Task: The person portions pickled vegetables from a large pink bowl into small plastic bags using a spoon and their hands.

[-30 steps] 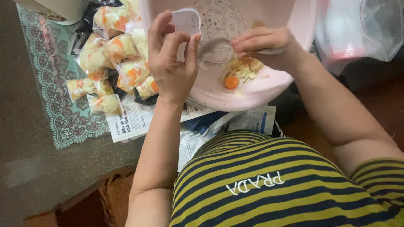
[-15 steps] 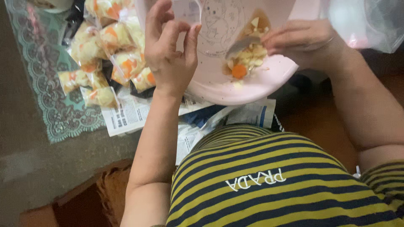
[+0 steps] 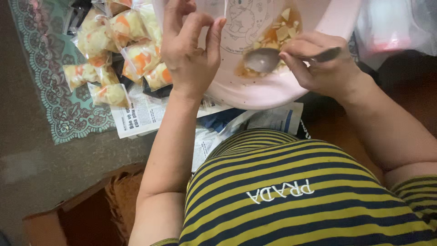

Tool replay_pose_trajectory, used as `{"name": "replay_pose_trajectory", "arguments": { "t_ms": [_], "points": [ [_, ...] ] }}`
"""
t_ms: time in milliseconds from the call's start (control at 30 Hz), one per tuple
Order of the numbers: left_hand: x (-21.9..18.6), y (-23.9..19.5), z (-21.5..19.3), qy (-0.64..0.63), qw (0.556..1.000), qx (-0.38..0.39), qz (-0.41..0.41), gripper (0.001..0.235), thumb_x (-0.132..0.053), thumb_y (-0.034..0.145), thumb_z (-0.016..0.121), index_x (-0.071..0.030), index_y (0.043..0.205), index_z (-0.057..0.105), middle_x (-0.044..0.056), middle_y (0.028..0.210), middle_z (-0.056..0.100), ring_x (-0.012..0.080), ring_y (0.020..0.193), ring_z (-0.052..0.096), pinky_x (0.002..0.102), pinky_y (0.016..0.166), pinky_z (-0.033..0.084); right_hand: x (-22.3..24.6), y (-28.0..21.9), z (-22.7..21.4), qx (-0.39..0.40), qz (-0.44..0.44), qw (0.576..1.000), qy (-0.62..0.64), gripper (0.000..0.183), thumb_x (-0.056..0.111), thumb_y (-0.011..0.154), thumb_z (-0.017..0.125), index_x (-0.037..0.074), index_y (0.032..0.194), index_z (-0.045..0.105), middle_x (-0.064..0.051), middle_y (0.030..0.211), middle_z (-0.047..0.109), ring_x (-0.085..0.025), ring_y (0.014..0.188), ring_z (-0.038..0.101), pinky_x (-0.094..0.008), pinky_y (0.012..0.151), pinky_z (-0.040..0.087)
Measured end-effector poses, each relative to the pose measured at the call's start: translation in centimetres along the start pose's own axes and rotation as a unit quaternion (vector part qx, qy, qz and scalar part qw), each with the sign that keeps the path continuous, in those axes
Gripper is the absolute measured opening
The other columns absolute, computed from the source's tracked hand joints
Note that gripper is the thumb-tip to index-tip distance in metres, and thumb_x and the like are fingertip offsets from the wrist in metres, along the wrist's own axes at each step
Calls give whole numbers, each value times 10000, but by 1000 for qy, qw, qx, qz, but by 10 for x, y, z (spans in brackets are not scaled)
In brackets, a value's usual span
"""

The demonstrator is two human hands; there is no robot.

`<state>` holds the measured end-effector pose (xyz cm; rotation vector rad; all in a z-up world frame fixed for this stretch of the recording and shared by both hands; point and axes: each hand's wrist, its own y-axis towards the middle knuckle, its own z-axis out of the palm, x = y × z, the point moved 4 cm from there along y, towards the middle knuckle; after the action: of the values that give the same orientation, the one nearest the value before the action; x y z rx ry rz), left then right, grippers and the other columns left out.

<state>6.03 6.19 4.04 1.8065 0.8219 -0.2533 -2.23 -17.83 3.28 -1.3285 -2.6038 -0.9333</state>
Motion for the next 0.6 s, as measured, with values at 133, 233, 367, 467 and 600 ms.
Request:
{"name": "replay_pose_trajectory", "arguments": {
  "t_ms": [133, 233, 367, 467, 600],
  "points": [
    [2, -2, 0, 8, 1000, 6, -15, 229, -84, 973, 879, -39, 973, 655, 96, 1150, 559, 253, 987, 638, 348, 834, 543, 8, 2, 23, 7, -3, 996, 88, 47, 24, 1068, 701, 57, 1047, 676, -113, 974, 723, -233, 801, 708, -326, 686, 584],
    [2, -1, -1, -7, 1000, -5, -10, 228, -79, 972, 871, -38, 976, 647, 109, 1264, 575, 251, 1012, 644, 345, 862, 555, 5, 1, 37, 29, 5, 999, -14, 103, 67, 952, 735, 23, 1036, 696, -157, 932, 719, -282, 797, 708, -354, 685, 590],
    [0, -1, -3, 3, 1000, 2, -14, 220, -107, 980, 863, -51, 984, 650, 117, 1321, 583, 249, 1056, 660, 341, 883, 569, -42, -11, 11, -13, 68, 998, -7, 22, 20, 1068, 687, 1, 1067, 676, -157, 956, 720, -275, 873, 726, -349, 739, 596],
    [-3, -1, -1, 34, 999, 10, -10, 222, -123, 939, 866, -52, 953, 656, 115, 1243, 590, 282, 1049, 658, 366, 856, 560, -82, -25, -12, -41, 47, 994, -86, 17, -18, 1103, 646, -10, 1096, 659, -137, 974, 718, -246, 899, 730, -317, 756, 585],
    [-5, 2, 2, 30, 999, 14, -16, 226, -138, 931, 863, -61, 934, 650, 108, 1227, 597, 283, 1041, 674, 366, 810, 565, -118, -29, -19, -52, -3, 967, -250, 44, -9, 1073, 684, 6, 1032, 677, -106, 896, 713, -229, 809, 711, -325, 732, 567]
  ]
}}
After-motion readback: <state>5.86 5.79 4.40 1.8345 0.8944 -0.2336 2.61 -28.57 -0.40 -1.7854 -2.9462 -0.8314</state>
